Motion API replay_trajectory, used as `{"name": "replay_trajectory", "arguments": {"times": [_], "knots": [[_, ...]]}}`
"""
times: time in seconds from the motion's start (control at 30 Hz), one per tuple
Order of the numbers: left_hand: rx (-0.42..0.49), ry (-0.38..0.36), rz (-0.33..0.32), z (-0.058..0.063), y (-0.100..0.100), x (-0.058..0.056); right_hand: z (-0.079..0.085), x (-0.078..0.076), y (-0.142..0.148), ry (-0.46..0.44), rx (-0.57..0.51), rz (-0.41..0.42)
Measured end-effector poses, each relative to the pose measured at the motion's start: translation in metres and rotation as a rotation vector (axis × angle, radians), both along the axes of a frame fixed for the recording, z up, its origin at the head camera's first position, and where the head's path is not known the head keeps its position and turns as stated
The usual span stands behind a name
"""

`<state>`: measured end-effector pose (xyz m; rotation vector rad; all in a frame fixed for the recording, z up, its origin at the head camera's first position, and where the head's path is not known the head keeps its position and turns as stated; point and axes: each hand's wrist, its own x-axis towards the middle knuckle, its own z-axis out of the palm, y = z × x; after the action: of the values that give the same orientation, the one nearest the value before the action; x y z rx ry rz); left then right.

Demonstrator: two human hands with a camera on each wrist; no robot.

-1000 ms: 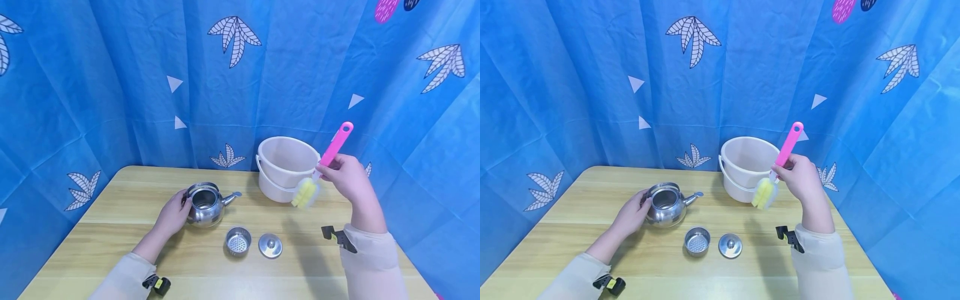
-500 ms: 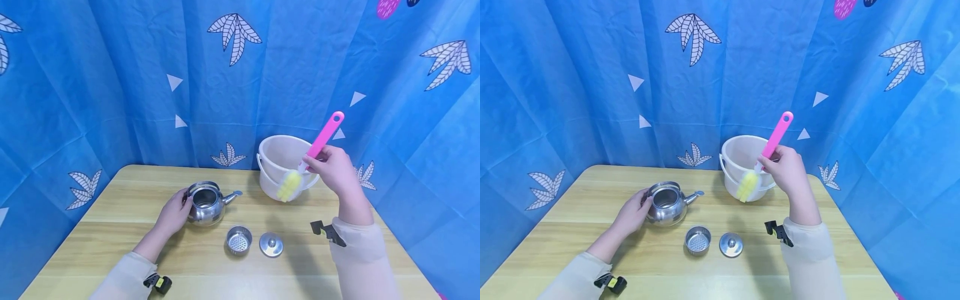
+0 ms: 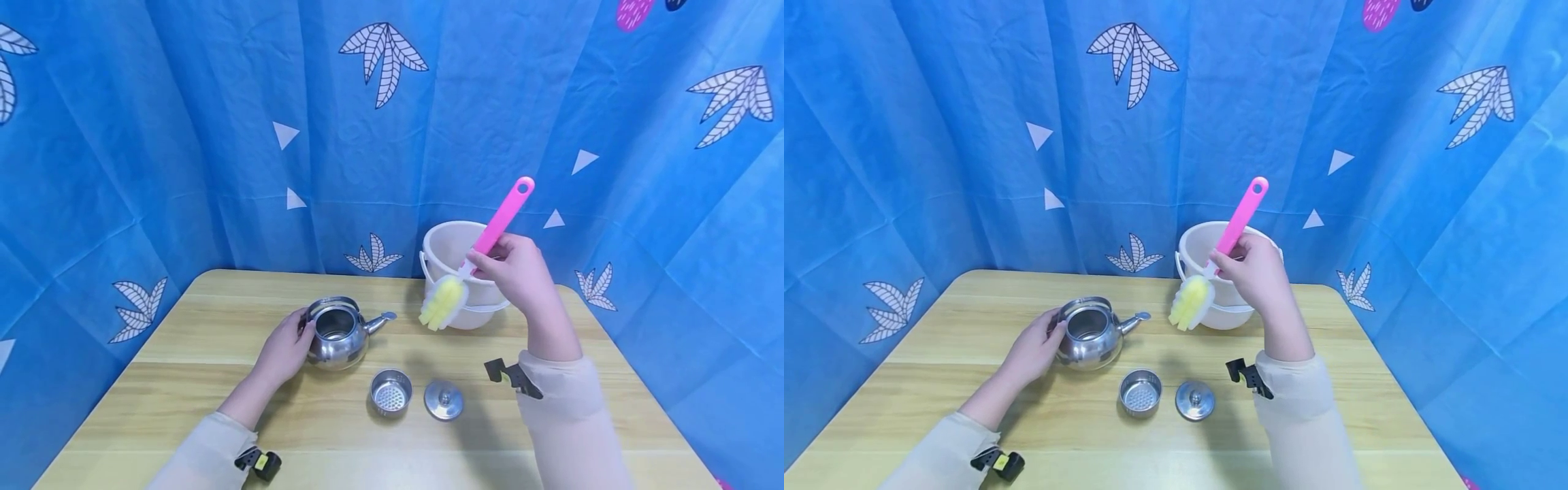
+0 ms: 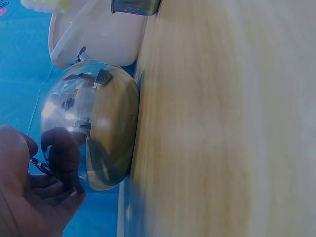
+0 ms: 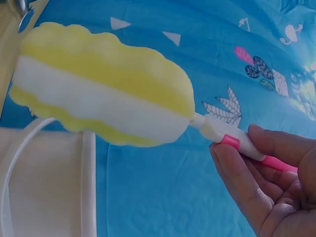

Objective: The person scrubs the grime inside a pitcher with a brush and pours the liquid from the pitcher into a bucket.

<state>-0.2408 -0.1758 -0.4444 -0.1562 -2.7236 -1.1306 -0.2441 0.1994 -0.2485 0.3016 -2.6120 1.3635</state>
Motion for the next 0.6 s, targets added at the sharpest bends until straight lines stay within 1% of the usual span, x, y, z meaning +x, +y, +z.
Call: {"name": "replay_trajectory", "arguments": {"times": [0.23,0.47,0.6], "knots": [[0.000,-0.006,0.004,0.000,0.001,-0.001,0.000,-0.001,-0.014,0.009,-0.058,0.028],[-0.003,0.002,0.003,-0.001,0.001,0.000,-0.005,-0.006,-0.034,0.018,-0.174,0.098],[0.002,0.006,0.004,-0.001,0.001,0.000,-0.008,-0.011,-0.042,0.004,-0.210,0.123]]}}
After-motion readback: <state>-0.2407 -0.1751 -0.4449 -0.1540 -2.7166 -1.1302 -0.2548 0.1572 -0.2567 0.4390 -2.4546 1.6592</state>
